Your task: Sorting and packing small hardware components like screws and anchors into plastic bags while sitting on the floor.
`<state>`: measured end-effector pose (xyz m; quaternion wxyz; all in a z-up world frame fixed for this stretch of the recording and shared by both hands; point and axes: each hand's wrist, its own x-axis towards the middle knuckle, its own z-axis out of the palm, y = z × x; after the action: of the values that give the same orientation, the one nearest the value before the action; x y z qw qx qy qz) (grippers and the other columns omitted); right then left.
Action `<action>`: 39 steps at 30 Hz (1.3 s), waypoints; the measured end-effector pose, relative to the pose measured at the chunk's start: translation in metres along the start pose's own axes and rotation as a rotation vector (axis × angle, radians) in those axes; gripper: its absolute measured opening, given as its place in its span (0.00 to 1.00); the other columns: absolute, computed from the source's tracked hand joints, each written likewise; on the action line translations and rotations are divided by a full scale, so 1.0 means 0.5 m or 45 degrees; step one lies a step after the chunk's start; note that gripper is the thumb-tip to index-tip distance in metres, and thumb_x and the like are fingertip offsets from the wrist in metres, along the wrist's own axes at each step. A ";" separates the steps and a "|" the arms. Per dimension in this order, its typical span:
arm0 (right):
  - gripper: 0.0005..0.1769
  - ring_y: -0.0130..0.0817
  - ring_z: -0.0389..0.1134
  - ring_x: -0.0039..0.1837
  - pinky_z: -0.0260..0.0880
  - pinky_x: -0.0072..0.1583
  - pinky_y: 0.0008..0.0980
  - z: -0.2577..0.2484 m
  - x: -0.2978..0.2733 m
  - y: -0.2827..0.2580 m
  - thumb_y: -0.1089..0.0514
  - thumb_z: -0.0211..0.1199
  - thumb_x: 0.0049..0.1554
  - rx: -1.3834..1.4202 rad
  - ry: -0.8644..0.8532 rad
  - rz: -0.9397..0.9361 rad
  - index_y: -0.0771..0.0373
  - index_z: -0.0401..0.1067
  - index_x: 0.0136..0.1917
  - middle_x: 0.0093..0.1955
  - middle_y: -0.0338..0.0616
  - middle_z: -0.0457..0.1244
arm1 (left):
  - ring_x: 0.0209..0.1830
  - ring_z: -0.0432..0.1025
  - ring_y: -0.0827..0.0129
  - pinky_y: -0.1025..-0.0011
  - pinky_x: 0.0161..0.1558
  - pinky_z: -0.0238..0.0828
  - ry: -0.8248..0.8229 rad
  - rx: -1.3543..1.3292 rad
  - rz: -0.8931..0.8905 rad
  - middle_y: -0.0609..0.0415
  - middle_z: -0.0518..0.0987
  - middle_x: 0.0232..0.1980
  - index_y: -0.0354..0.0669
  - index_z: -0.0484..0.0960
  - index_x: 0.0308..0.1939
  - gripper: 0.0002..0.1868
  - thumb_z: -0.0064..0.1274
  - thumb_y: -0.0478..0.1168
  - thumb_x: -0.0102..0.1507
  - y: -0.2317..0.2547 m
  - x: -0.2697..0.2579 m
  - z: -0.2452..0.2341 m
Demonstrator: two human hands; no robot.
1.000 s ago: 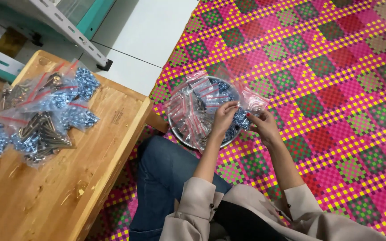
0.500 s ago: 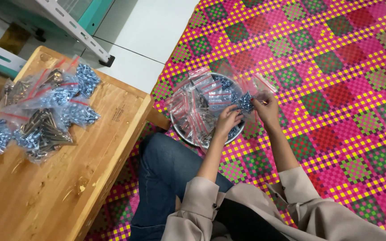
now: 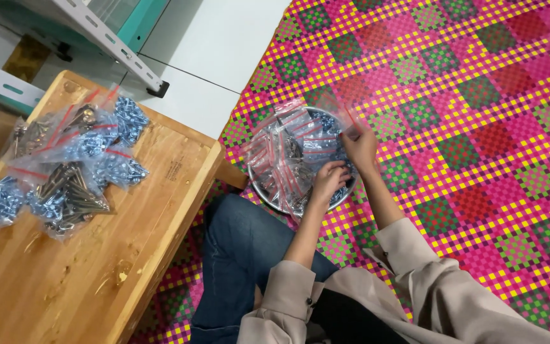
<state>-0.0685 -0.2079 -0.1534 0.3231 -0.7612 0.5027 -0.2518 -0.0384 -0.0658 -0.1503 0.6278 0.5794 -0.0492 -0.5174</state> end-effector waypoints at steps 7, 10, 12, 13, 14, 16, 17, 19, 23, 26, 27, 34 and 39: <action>0.18 0.52 0.74 0.51 0.73 0.51 0.49 0.051 -0.022 0.045 0.49 0.72 0.51 -0.003 -0.025 0.089 0.53 0.79 0.55 0.43 0.48 0.71 | 0.49 0.79 0.51 0.53 0.52 0.75 0.032 0.018 0.017 0.40 0.81 0.52 0.42 0.78 0.60 0.20 0.49 0.40 0.64 -0.040 0.036 -0.007; 0.15 0.62 0.72 0.53 0.72 0.52 0.55 0.049 -0.031 0.041 0.56 0.71 0.50 -0.047 -0.039 0.073 0.60 0.79 0.51 0.43 0.58 0.71 | 0.47 0.79 0.50 0.53 0.49 0.77 0.063 0.020 0.007 0.39 0.81 0.51 0.43 0.79 0.58 0.19 0.52 0.40 0.63 -0.047 0.044 -0.011; 0.12 0.57 0.73 0.52 0.73 0.51 0.52 0.058 -0.020 0.071 0.54 0.70 0.52 -0.110 -0.047 0.114 0.58 0.81 0.49 0.42 0.54 0.72 | 0.48 0.80 0.51 0.52 0.51 0.76 0.041 0.013 0.002 0.40 0.81 0.52 0.43 0.79 0.59 0.19 0.50 0.40 0.64 -0.033 0.026 -0.010; 0.12 0.57 0.73 0.52 0.73 0.51 0.52 0.053 -0.019 0.070 0.54 0.70 0.52 -0.110 -0.047 0.114 0.58 0.81 0.49 0.42 0.54 0.72 | 0.48 0.80 0.51 0.52 0.51 0.76 0.040 0.013 0.001 0.40 0.81 0.52 0.43 0.79 0.59 0.19 0.50 0.40 0.64 -0.032 0.024 -0.012; 0.12 0.54 0.74 0.52 0.74 0.51 0.50 0.048 -0.018 0.069 0.51 0.71 0.51 -0.151 -0.059 0.153 0.55 0.81 0.48 0.42 0.51 0.72 | 0.48 0.80 0.52 0.51 0.52 0.75 0.034 0.016 -0.007 0.41 0.82 0.52 0.44 0.78 0.59 0.19 0.50 0.40 0.64 -0.030 0.022 -0.014; 0.12 0.50 0.74 0.52 0.74 0.51 0.48 0.021 -0.028 0.035 0.48 0.72 0.50 -0.191 -0.075 0.184 0.51 0.82 0.47 0.42 0.47 0.72 | 0.48 0.80 0.52 0.51 0.53 0.74 0.035 0.015 -0.010 0.41 0.82 0.52 0.44 0.78 0.60 0.19 0.49 0.40 0.64 -0.017 0.012 -0.019; 0.16 0.55 0.73 0.50 0.74 0.49 0.52 -0.002 -0.041 0.004 0.44 0.74 0.49 -0.254 -0.052 0.109 0.54 0.82 0.46 0.41 0.50 0.71 | 0.49 0.80 0.53 0.51 0.54 0.74 0.030 0.024 -0.003 0.41 0.82 0.52 0.43 0.77 0.60 0.19 0.49 0.41 0.65 -0.007 0.003 -0.021; 0.21 0.60 0.73 0.48 0.73 0.48 0.56 -0.040 -0.059 -0.051 0.40 0.75 0.47 -0.315 -0.033 0.031 0.56 0.82 0.46 0.40 0.52 0.70 | 0.50 0.79 0.54 0.52 0.54 0.74 0.030 0.033 0.004 0.42 0.82 0.52 0.42 0.77 0.60 0.19 0.49 0.41 0.65 0.012 -0.013 -0.026; 0.30 0.51 0.65 0.56 0.67 0.55 0.50 -0.062 -0.057 -0.085 0.55 0.76 0.47 -0.292 0.188 -0.419 0.59 0.74 0.62 0.48 0.45 0.63 | 0.50 0.80 0.57 0.53 0.54 0.74 0.032 0.034 0.008 0.46 0.83 0.51 0.46 0.79 0.58 0.17 0.49 0.41 0.65 0.016 -0.022 -0.034; 0.26 0.52 0.67 0.54 0.65 0.54 0.50 -0.043 -0.040 -0.067 0.62 0.70 0.51 -0.332 0.223 -0.524 0.59 0.72 0.64 0.47 0.46 0.64 | 0.51 0.79 0.57 0.52 0.54 0.73 0.031 0.023 0.020 0.47 0.83 0.52 0.47 0.78 0.58 0.17 0.49 0.41 0.65 0.014 -0.020 -0.041; 0.23 0.56 0.69 0.52 0.67 0.53 0.51 -0.039 -0.038 -0.058 0.65 0.65 0.54 -0.325 0.214 -0.477 0.60 0.71 0.64 0.47 0.49 0.65 | 0.52 0.79 0.56 0.51 0.55 0.73 0.029 0.018 0.018 0.46 0.83 0.53 0.46 0.78 0.59 0.17 0.49 0.41 0.65 0.013 -0.023 -0.041; 0.34 0.55 0.69 0.53 0.67 0.53 0.52 -0.041 0.000 -0.016 0.64 0.72 0.50 -0.594 0.227 -0.294 0.58 0.63 0.67 0.53 0.50 0.62 | 0.54 0.78 0.54 0.53 0.55 0.73 0.007 0.046 0.046 0.43 0.82 0.54 0.43 0.77 0.59 0.18 0.47 0.40 0.66 0.037 -0.043 -0.051; 0.21 0.46 0.63 0.57 0.62 0.53 0.45 -0.048 -0.014 -0.018 0.62 0.69 0.50 -0.529 0.468 -0.622 0.56 0.71 0.57 0.54 0.45 0.58 | 0.53 0.79 0.57 0.58 0.54 0.73 0.012 0.009 0.061 0.45 0.82 0.53 0.43 0.76 0.60 0.19 0.48 0.41 0.66 0.034 -0.047 -0.061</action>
<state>-0.0830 -0.2046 -0.1313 -0.0036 -0.8501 0.3963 -0.3468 -0.0187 -0.0321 -0.1343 0.6383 0.5825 -0.0619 -0.4994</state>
